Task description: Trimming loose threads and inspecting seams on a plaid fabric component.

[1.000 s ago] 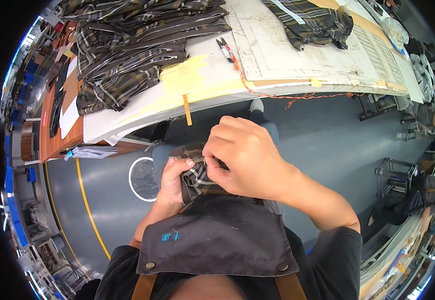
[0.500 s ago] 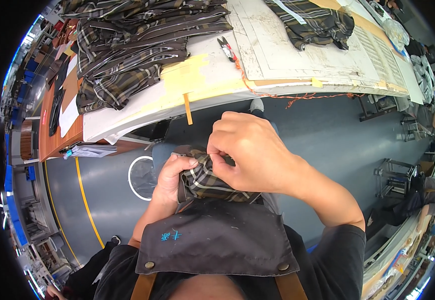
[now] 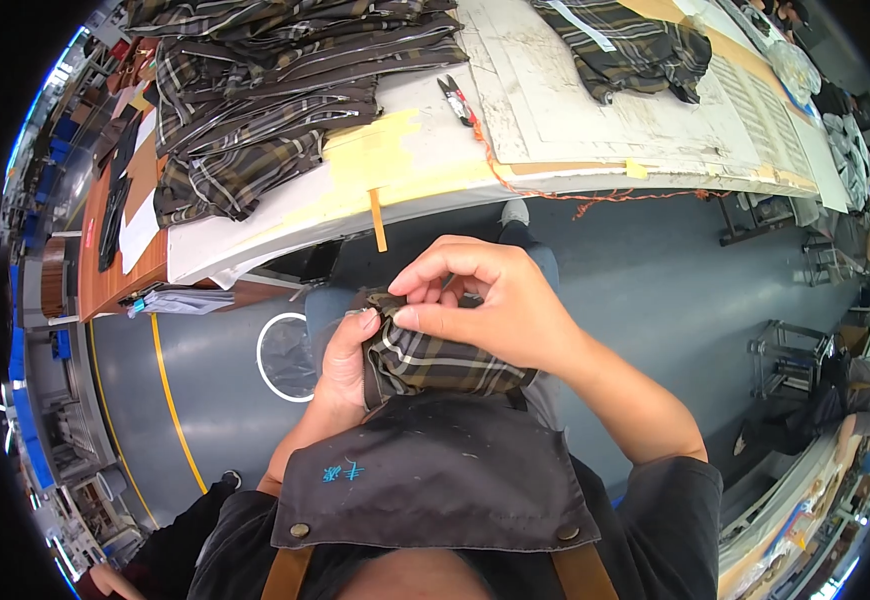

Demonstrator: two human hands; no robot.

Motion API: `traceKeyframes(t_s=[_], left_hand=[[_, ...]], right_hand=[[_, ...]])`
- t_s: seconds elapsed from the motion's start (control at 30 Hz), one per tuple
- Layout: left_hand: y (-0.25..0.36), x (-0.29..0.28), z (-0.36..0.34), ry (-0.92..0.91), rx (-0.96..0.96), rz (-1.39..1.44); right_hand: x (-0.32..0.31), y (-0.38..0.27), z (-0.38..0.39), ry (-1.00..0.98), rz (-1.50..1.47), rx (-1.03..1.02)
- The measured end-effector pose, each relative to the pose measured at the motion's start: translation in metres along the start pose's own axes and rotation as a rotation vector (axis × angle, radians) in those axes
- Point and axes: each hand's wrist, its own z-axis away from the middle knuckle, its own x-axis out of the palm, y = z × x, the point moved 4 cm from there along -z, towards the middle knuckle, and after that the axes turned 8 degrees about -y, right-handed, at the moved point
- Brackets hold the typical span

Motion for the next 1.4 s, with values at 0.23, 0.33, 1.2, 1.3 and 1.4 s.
traceKeyframes(t_s=[0.23, 0.33, 1.2, 1.3, 1.4], left_hand=[[0.001, -0.001, 0.002, 0.045, 0.049, -0.006], [0.003, -0.001, 0.001, -0.063, 0.118, 0.114], [0.008, 0.012, -0.006, -0.248, 0.166, 0.014], [0.007, 0.012, -0.006, -0.247, 0.146, 0.043], [0.003, -0.003, 0.0, -0.193, 0.079, 0.14]], right_hand=[[0.009, -0.017, 0.003, 0.177, 0.58, -0.441], [0.01, -0.012, 0.003, 0.183, 0.583, -0.414], [0.024, -0.004, -0.014, 0.053, 0.183, -0.193], [0.028, -0.011, -0.015, 0.0, 0.25, -0.164], [0.026, 0.003, -0.011, 0.014, -0.245, 0.045]])
